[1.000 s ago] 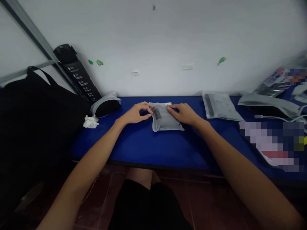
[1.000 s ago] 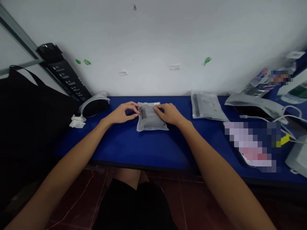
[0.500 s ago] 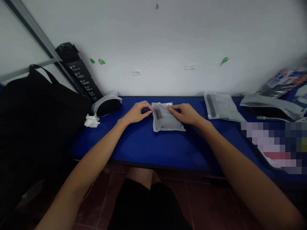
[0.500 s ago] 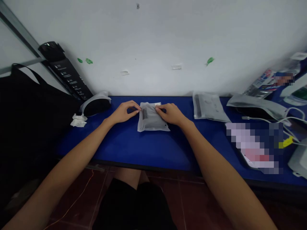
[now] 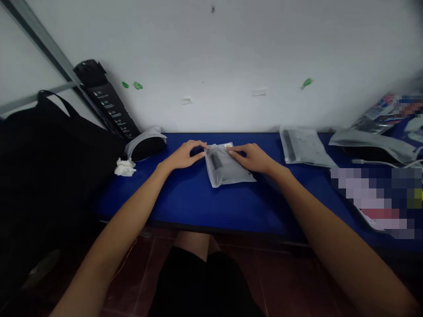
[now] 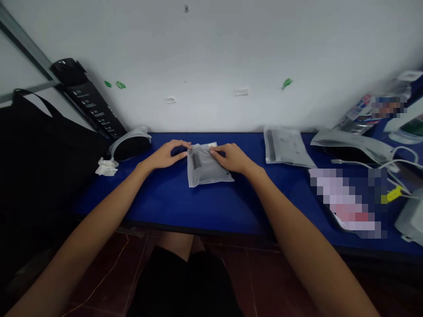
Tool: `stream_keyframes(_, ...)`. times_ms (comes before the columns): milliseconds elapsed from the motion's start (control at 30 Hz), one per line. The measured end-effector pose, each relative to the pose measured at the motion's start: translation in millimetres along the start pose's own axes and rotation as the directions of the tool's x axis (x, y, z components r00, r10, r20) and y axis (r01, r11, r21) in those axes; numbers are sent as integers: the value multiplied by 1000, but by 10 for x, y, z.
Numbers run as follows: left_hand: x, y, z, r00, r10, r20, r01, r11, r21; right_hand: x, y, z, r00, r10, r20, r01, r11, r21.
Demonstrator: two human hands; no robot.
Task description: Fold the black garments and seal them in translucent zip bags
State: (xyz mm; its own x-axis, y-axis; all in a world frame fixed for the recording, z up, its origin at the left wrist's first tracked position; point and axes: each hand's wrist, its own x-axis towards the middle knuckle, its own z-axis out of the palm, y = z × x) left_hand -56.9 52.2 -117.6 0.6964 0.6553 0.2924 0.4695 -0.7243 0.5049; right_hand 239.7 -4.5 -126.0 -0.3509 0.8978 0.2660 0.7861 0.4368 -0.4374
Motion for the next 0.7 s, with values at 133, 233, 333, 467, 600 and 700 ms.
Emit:
stream_keyframes(133,-7,54,-2,996,-79,37,76,994,80,-8,-20,-14,1000,-2,8,2,1000,-1)
stream_keyframes(233,-8,49,18,992,-91,89,84,993,78,-11,-34,-21,1000,-6,10,6,1000,-3)
stream_keyframes(333,-8,10,36,994,-65,90,59,996,67,-13,-44,-26,1000,-3,13,3,1000,-2)
stream_keyframes(467,-5,-28,54,996,-33,82,28,998,63,-16,-47,-28,1000,0,14,0,1000,6)
stream_keyframes(600,-2,-21,78,998,-9,59,5,998,70,-18,-35,-22,1000,0,10,-1,1000,5)
stream_keyframes(700,1,0,98,998,-3,61,-2,997,81,-17,-27,-15,1000,-4,12,4,1000,6)
